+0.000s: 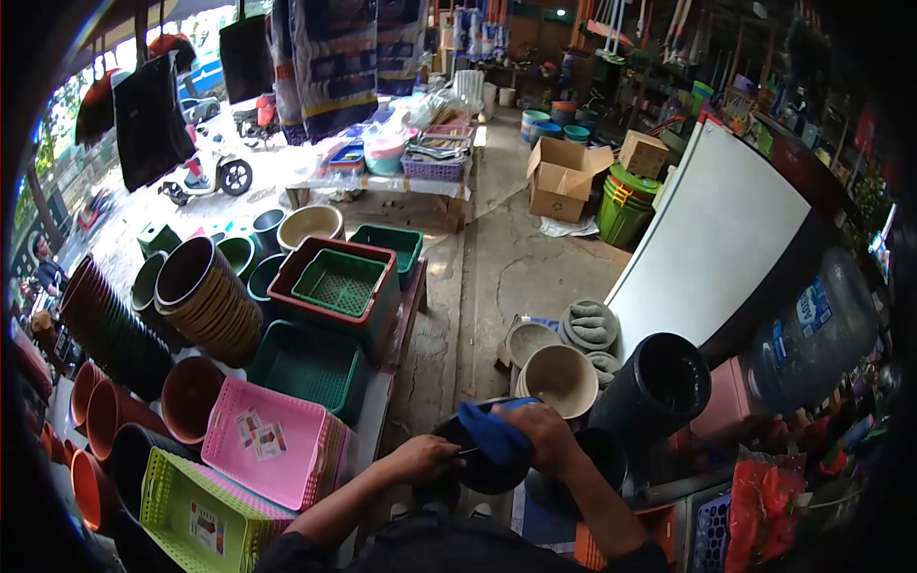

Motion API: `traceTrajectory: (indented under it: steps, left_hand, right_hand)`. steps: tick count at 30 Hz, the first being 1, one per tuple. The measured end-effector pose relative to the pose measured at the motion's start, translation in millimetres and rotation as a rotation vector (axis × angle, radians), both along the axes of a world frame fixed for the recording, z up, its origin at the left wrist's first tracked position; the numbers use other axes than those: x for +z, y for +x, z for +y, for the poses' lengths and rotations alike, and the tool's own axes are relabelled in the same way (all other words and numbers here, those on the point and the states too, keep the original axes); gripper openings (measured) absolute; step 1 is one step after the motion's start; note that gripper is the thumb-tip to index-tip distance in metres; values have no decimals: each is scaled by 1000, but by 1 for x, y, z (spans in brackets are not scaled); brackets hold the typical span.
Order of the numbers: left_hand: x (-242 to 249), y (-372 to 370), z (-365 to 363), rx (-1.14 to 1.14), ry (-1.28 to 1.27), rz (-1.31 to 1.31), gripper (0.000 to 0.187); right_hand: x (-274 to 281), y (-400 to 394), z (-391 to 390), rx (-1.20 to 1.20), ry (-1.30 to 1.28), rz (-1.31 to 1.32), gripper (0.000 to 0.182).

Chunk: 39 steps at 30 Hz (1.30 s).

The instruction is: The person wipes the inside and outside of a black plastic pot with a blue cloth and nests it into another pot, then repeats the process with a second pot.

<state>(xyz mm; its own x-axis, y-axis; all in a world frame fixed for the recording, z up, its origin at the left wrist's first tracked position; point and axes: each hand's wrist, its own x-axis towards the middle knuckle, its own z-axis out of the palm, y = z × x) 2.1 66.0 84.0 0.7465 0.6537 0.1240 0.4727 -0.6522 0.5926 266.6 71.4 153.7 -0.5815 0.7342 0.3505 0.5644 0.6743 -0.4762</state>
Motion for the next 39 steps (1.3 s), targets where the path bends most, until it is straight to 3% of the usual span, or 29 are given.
traceTrajectory:
  steps: [2, 4, 5, 7, 8, 10, 11, 12, 14, 15, 18, 19, 20, 22, 24, 25, 27, 28, 30, 31, 33, 37, 39]
  left_hand:
    - [11, 6, -6, 116, -351, -111, 29]
    - [2, 8, -11, 152, -339, -169, 32]
    - [-6, 9, -13, 266, -419, -379, 33]
    - [-10, 9, -13, 414, -625, -727, 37]
    - [-18, 6, -11, 407, -623, -731, 37]
    - [-49, -8, -6, 399, -898, -942, 37]
    - [-65, -14, -6, 401, -920, -815, 50]
    - [-53, -9, -10, 390, -923, -815, 50]
    - [-13, 0, -24, 671, -916, -705, 73]
    - [-11, -6, -24, 676, -1017, -696, 84]
    - [10, -13, -18, 524, -955, -646, 82]
    - [-4, -18, -10, 402, -1068, -781, 69]
    - [-14, -22, -4, 393, -1069, -783, 69]
    - [-20, -27, 4, 235, -1001, -908, 49]
    - [-21, -29, 8, 259, -1053, -981, 39]
    - [0, -23, 6, 333, -1097, -1140, 39]
    - [7, -17, 10, 384, -1148, -1387, 41]
    - [6, -16, 11, 383, -1146, -1387, 41]
    - [10, -6, 13, 447, -1130, -1493, 49]
    - [12, 0, 14, 446, -1128, -1496, 49]
    - [14, 11, 15, 411, -1181, -1676, 58]
    - [8, 30, 29, 349, -1217, -1863, 64]
    - [2, 35, 41, 315, -1221, -1866, 67]
  right_hand:
    - [16, -3, -8, -135, -2, 27, 63]
    - [24, -5, -15, -180, 143, 4, 73]
    - [23, -9, -20, -186, 155, 3, 73]
    - [13, -24, -38, -11, 160, -221, 75]
    - [6, -33, -47, -16, 165, -226, 75]
    - [-10, -51, -67, 181, 112, -475, 77]
    - [-22, -56, -72, 173, 109, -481, 77]
    - [-37, -60, -73, 185, 67, -527, 76]
    - [-36, -65, -69, 185, 23, -576, 75]
    - [-20, -67, -62, 156, 35, -528, 74]
    - [5, -69, -38, 114, 55, -458, 74]
    - [2, -66, -29, 85, 3, -339, 77]
    - [-2, -62, -17, 56, -46, -220, 79]
    - [-11, -40, 16, 76, -162, -83, 72]
    - [-24, -12, 37, 119, -935, 403, 56]
    - [-31, -5, 40, 113, -937, 406, 56]
    - [-35, -2, 40, -43, -1402, 1102, 44]
    - [-33, -5, 35, -42, -1400, 1101, 44]
    - [-29, -18, 19, 56, -1252, 1531, 43]
    - [-52, -19, 20, 58, -1252, 1527, 43]
    - [-116, -20, 18, -125, -534, 1169, 42]
    - [-135, -84, -12, -371, -375, 1276, 47]
    - [-125, -112, -15, -557, 77, 856, 55]
